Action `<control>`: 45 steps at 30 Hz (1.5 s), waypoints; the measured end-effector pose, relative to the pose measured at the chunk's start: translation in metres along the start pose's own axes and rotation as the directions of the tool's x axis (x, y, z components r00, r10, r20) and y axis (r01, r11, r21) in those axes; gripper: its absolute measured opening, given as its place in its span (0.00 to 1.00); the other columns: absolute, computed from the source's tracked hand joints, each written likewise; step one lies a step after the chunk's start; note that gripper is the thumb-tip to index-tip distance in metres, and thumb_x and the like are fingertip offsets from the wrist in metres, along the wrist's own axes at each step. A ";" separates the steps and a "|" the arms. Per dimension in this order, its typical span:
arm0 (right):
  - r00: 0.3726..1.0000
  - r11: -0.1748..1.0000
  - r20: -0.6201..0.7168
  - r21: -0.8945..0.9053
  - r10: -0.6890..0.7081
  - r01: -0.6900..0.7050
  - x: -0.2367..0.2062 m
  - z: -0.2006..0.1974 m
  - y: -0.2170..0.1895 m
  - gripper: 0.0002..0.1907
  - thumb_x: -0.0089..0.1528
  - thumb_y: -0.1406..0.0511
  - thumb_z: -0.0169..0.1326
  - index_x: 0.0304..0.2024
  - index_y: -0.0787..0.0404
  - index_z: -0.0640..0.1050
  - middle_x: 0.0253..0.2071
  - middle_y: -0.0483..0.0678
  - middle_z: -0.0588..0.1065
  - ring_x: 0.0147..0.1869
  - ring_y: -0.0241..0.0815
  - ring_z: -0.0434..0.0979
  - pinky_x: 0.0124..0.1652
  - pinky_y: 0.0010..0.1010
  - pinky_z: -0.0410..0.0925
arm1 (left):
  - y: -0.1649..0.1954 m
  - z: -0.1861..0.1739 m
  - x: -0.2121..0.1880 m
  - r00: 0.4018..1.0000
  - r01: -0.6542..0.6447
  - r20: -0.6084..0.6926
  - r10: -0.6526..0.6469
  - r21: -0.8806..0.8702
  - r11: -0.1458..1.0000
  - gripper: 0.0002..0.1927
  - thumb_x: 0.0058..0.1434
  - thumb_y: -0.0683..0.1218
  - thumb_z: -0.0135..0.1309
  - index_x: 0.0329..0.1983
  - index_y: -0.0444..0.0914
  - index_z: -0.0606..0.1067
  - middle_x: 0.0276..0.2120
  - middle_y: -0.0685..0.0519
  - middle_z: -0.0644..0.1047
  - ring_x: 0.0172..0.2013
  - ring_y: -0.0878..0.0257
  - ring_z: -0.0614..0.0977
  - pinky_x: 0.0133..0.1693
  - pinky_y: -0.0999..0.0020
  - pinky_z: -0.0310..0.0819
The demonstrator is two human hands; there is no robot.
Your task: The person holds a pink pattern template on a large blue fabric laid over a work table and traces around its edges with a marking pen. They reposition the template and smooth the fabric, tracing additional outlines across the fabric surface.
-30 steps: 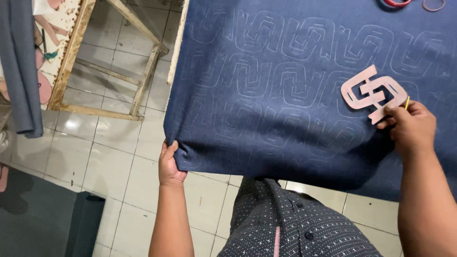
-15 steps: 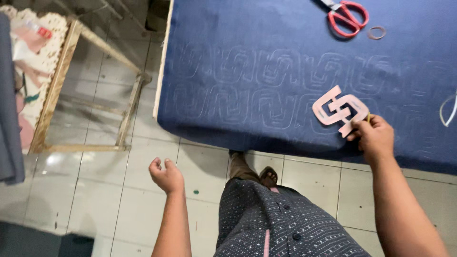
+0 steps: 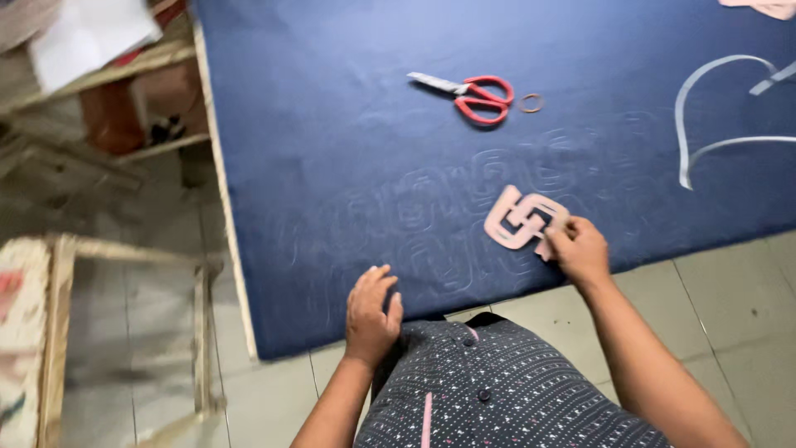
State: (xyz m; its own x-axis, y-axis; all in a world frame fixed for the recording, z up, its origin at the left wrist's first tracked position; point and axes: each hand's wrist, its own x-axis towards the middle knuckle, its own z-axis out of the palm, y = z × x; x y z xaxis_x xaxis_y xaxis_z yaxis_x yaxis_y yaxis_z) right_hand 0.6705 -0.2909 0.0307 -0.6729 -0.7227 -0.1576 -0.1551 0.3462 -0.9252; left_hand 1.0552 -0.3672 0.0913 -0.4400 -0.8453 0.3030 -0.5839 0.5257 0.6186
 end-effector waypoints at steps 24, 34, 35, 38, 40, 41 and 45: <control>0.775 0.926 -0.514 0.277 0.368 -0.255 0.053 -0.288 0.140 0.12 0.67 0.67 0.52 0.50 0.67 0.78 0.42 0.46 0.79 0.34 0.33 0.78 0.32 0.27 0.67 | 0.147 0.266 0.113 0.963 0.158 0.103 -0.248 0.528 0.834 0.38 0.63 0.63 0.46 0.75 0.49 0.61 0.76 0.53 0.54 0.76 0.44 0.48 0.64 0.21 0.28; 0.865 0.891 -0.455 -0.454 -0.213 -0.019 0.173 -0.457 0.162 0.12 0.64 0.68 0.56 0.50 0.63 0.81 0.50 0.51 0.76 0.39 0.44 0.78 0.43 0.33 0.71 | 0.189 0.293 0.126 0.960 0.244 -0.003 -0.281 0.509 0.826 0.37 0.60 0.63 0.46 0.73 0.49 0.64 0.77 0.57 0.56 0.75 0.46 0.54 0.66 0.22 0.35; 0.866 0.885 -0.438 -0.465 -0.240 0.010 0.191 -0.466 0.162 0.13 0.64 0.68 0.56 0.51 0.62 0.81 0.51 0.51 0.75 0.41 0.45 0.78 0.44 0.34 0.72 | 0.187 0.297 0.126 0.964 0.238 -0.023 -0.263 0.512 0.825 0.36 0.60 0.63 0.46 0.72 0.49 0.66 0.77 0.56 0.58 0.74 0.46 0.55 0.66 0.23 0.35; 0.864 0.823 -0.375 -0.563 -0.335 0.075 0.246 -0.487 0.165 0.13 0.64 0.66 0.56 0.51 0.60 0.81 0.52 0.53 0.75 0.46 0.50 0.78 0.46 0.38 0.72 | 0.169 0.314 0.123 0.981 0.182 -0.159 -0.113 0.537 0.824 0.33 0.62 0.64 0.46 0.70 0.51 0.68 0.72 0.55 0.67 0.72 0.49 0.63 0.68 0.27 0.39; 0.850 0.713 -0.326 -0.696 -0.414 0.080 0.277 -0.500 0.168 0.12 0.63 0.66 0.58 0.50 0.59 0.81 0.50 0.52 0.76 0.48 0.55 0.78 0.46 0.43 0.72 | 0.149 0.324 0.128 0.987 0.021 -0.147 0.070 0.543 0.839 0.31 0.65 0.64 0.46 0.68 0.49 0.70 0.68 0.52 0.72 0.70 0.45 0.69 0.70 0.32 0.44; 0.853 0.673 -0.306 -0.737 -0.424 0.070 0.287 -0.505 0.170 0.11 0.64 0.66 0.57 0.49 0.58 0.81 0.49 0.52 0.75 0.49 0.56 0.78 0.47 0.44 0.72 | 0.136 0.320 0.137 0.980 -0.114 -0.079 0.184 0.531 0.840 0.30 0.65 0.63 0.46 0.66 0.47 0.71 0.65 0.49 0.74 0.68 0.41 0.71 0.72 0.35 0.47; 0.854 0.541 -0.206 -0.835 -0.477 0.101 0.329 -0.532 0.172 0.07 0.63 0.66 0.56 0.44 0.56 0.79 0.45 0.52 0.74 0.48 0.58 0.78 0.48 0.47 0.72 | 0.121 0.350 0.201 0.435 -0.551 -0.178 0.883 0.722 0.417 0.14 0.59 0.47 0.64 0.38 0.41 0.70 0.46 0.43 0.79 0.45 0.31 0.84 0.60 0.36 0.67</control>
State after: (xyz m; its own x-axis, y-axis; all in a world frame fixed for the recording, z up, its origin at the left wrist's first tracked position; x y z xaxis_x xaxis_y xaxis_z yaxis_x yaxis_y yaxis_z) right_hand 0.0373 -0.1508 0.0036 -0.6500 -0.6591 0.3783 -0.7556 0.6140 -0.2283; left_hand 0.6575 -0.4406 -0.0264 -0.5855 0.0792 0.8068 -0.4939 0.7543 -0.4325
